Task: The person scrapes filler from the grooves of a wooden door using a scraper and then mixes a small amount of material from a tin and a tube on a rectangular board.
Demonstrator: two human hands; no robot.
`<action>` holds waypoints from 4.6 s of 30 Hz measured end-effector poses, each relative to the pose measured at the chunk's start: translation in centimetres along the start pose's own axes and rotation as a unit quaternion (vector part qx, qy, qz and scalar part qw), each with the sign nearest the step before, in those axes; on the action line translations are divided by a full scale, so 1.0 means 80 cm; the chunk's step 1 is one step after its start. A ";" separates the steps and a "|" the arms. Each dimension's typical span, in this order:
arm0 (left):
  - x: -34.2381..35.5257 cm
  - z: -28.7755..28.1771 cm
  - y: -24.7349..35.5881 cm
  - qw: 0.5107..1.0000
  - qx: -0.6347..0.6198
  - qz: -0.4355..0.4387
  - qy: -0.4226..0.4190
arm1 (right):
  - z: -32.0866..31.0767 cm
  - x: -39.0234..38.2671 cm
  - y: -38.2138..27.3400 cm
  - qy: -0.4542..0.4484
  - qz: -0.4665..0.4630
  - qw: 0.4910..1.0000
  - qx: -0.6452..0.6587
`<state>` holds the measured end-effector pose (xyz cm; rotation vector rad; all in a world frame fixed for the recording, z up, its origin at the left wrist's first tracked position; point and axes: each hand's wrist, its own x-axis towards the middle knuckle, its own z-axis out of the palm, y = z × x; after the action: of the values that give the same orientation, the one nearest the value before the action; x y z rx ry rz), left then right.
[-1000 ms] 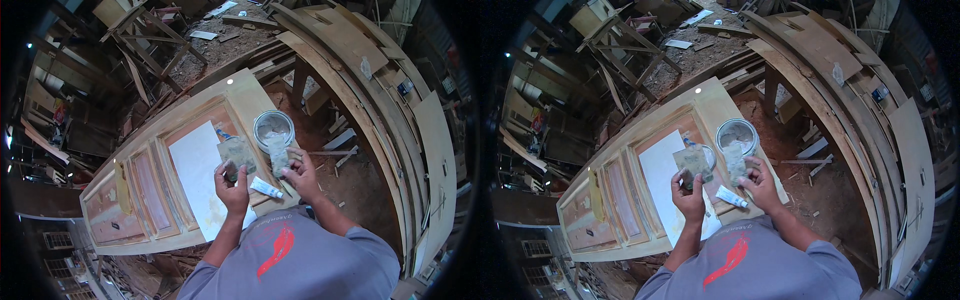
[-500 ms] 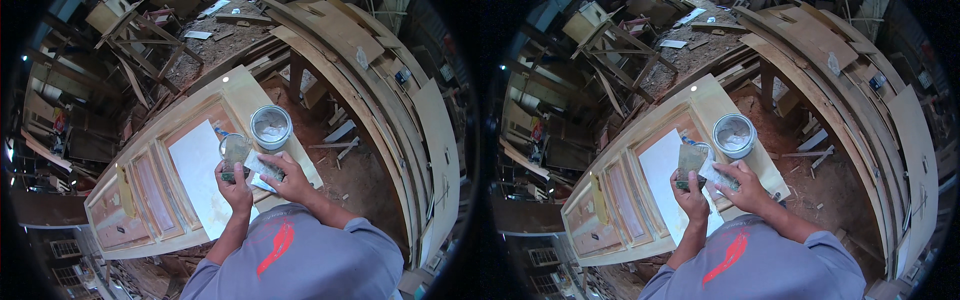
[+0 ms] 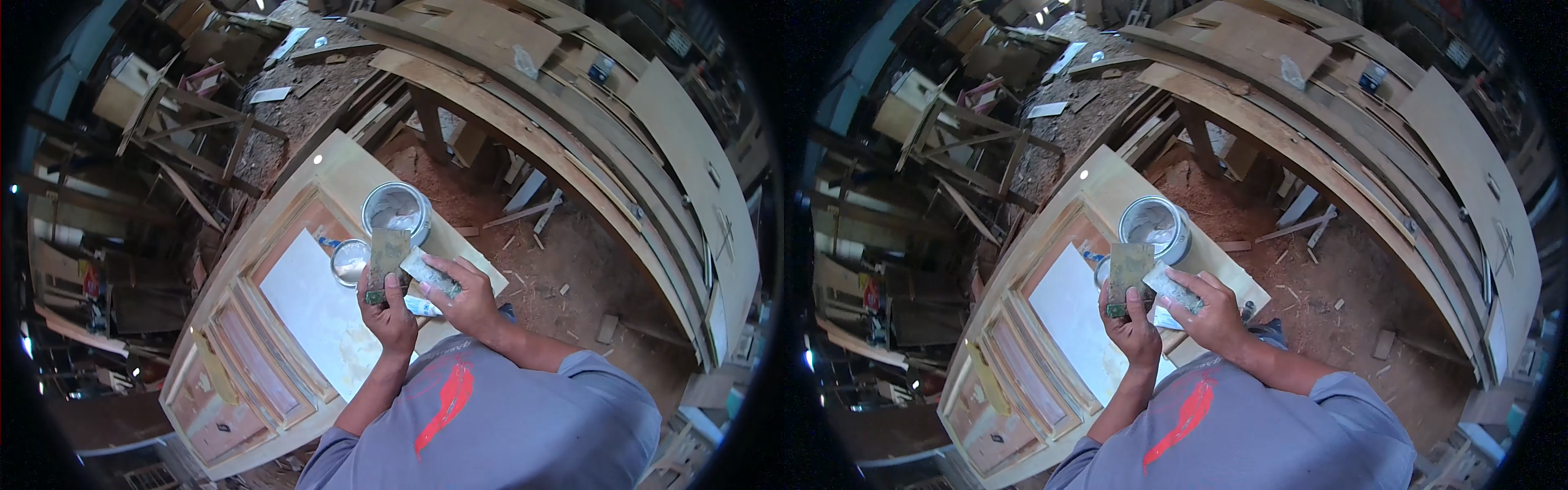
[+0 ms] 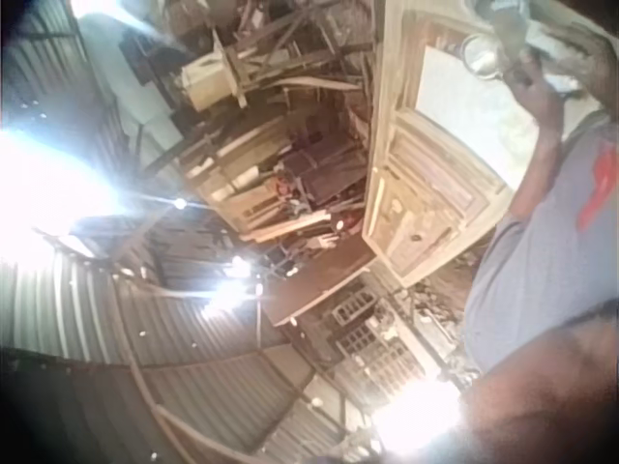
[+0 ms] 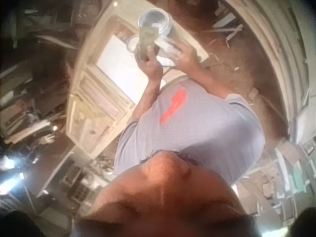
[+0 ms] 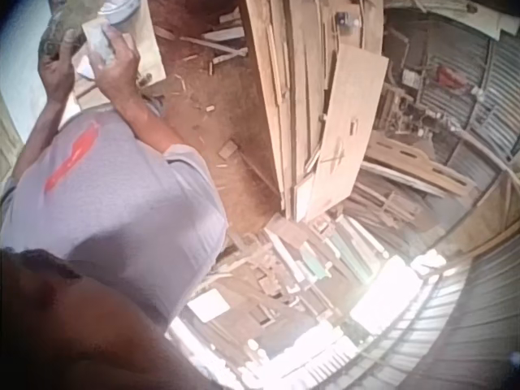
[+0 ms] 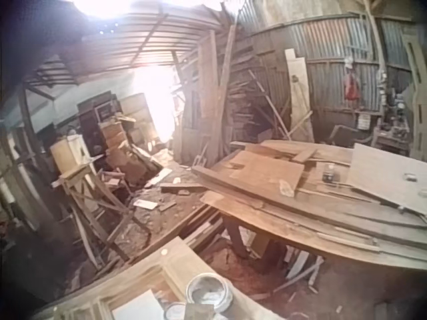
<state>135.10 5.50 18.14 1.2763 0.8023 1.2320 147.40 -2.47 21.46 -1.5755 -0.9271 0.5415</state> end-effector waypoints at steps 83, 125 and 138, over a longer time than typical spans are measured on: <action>-0.183 0.260 0.075 0.943 -0.118 -0.174 -0.258 | -0.499 -0.141 0.065 -0.126 0.229 0.956 0.133; -0.142 0.163 0.082 0.894 -0.173 -0.294 -0.290 | -0.331 -0.152 -0.072 -0.077 0.070 0.911 0.399; -0.134 0.174 0.106 0.866 -0.238 -0.332 -0.290 | -0.340 -0.124 0.011 -0.177 0.072 0.953 0.234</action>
<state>144.10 -9.44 26.89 0.7770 0.3895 0.3955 162.83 -26.69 25.20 -1.1344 -0.8680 1.0896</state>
